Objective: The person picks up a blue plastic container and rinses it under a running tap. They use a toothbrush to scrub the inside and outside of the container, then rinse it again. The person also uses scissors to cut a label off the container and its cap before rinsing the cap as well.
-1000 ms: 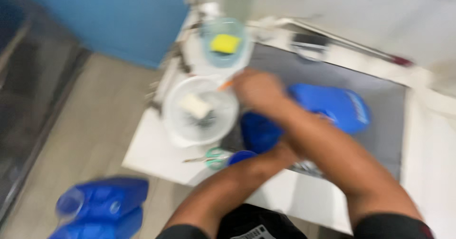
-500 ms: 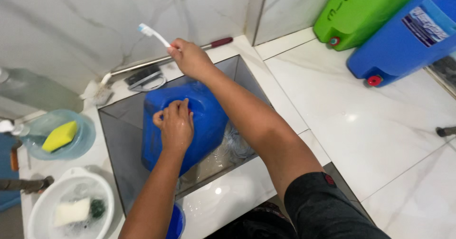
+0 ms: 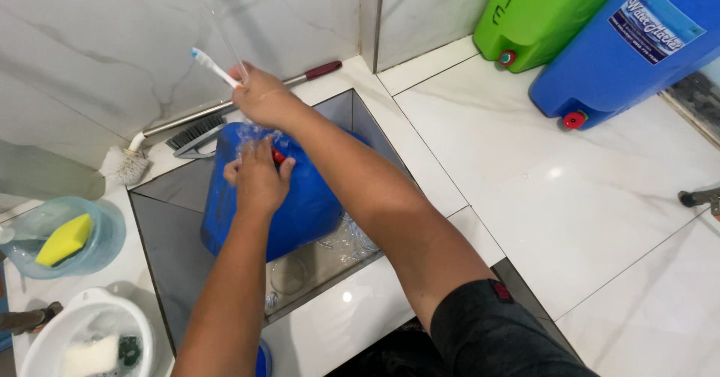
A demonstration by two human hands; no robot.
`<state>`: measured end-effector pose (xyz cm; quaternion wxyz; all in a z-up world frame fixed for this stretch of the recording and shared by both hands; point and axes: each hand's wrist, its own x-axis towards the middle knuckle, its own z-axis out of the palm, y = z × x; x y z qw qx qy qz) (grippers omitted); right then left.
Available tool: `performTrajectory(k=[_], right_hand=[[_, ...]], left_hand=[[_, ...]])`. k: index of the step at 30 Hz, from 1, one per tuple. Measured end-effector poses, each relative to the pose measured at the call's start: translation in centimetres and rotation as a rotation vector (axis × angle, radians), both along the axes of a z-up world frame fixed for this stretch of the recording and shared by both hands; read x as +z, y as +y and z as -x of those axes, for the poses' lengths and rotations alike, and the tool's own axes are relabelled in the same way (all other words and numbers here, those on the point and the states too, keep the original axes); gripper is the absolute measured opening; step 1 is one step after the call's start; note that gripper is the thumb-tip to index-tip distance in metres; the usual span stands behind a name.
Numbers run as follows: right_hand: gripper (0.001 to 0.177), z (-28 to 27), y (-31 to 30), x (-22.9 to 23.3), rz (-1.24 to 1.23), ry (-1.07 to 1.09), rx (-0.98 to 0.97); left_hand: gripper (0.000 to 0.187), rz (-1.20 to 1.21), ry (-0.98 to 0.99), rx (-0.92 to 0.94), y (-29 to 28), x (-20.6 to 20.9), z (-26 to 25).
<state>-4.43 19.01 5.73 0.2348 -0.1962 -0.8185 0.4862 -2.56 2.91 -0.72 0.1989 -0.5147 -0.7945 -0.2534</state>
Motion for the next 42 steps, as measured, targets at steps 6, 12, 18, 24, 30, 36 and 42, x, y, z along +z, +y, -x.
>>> performTrajectory(k=[6,12,18,24,30,36,42], right_hand=[[0.019,-2.6,-0.9,-0.6,-0.215,0.039,0.124],[0.021,-7.4,1.4,-5.0,-0.434,-0.108,0.314],[0.04,-9.9,-0.6,-4.3,-0.527,-0.361,0.173],[0.042,-8.9,-1.0,-2.8,-0.313,-0.111,0.149],[0.041,-8.4,0.4,-1.7,-0.391,-0.185,0.172],[0.041,-10.7,0.9,-3.6,-0.482,-0.131,0.212],[0.042,-10.4,2.3,-4.4,-0.618,-0.102,0.087]], left_hand=[[0.051,0.314,-0.444,0.152,-1.0,0.1,0.6],[0.1,0.074,-0.46,0.126,-4.6,-2.5,0.1],[0.087,-0.017,-0.551,0.058,-6.4,-2.4,0.0],[0.085,0.132,-0.514,0.045,-4.1,2.1,-0.6],[0.103,0.232,-0.54,0.033,-0.5,3.6,-0.2],[0.105,0.167,-0.493,-0.026,-0.4,3.1,0.4],[0.1,0.113,-0.45,-0.006,-0.7,2.6,-0.1]])
